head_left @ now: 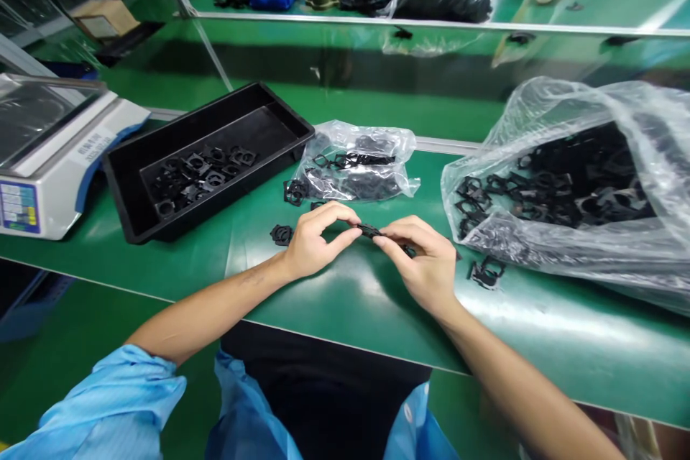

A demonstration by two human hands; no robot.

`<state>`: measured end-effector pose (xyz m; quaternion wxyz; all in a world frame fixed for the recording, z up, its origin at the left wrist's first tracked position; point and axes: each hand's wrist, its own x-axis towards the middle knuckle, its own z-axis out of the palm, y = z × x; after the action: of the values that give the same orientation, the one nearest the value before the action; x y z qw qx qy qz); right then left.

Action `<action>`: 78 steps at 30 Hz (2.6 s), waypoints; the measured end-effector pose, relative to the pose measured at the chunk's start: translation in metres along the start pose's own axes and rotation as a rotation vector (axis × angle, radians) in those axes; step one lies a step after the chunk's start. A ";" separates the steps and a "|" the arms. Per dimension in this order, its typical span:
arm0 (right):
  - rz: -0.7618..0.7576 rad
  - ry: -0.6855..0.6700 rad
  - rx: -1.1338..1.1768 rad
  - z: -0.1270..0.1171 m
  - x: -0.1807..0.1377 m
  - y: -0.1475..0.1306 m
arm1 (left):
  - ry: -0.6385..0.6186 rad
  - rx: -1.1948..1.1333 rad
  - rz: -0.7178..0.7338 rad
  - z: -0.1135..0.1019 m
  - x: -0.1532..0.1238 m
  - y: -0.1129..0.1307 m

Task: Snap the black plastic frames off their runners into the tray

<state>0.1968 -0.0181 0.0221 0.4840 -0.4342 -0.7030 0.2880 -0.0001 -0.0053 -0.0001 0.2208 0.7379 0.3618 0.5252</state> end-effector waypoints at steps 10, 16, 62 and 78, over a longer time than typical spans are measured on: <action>-0.035 0.010 -0.026 -0.001 0.001 0.000 | 0.062 -0.128 -0.118 0.002 -0.002 0.003; -0.021 0.009 -0.035 0.000 -0.001 0.001 | 0.038 -0.184 -0.091 0.001 -0.001 0.001; 0.060 -0.126 0.081 -0.004 0.003 0.004 | -0.045 -0.247 -0.188 0.003 -0.003 -0.002; 0.287 -0.142 0.221 0.002 -0.001 0.004 | -0.117 -0.505 -0.492 0.003 0.001 -0.011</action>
<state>0.1960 -0.0169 0.0180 0.4318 -0.4531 -0.6303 0.4593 -0.0001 0.0027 -0.0086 0.5366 0.5795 0.3742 0.4861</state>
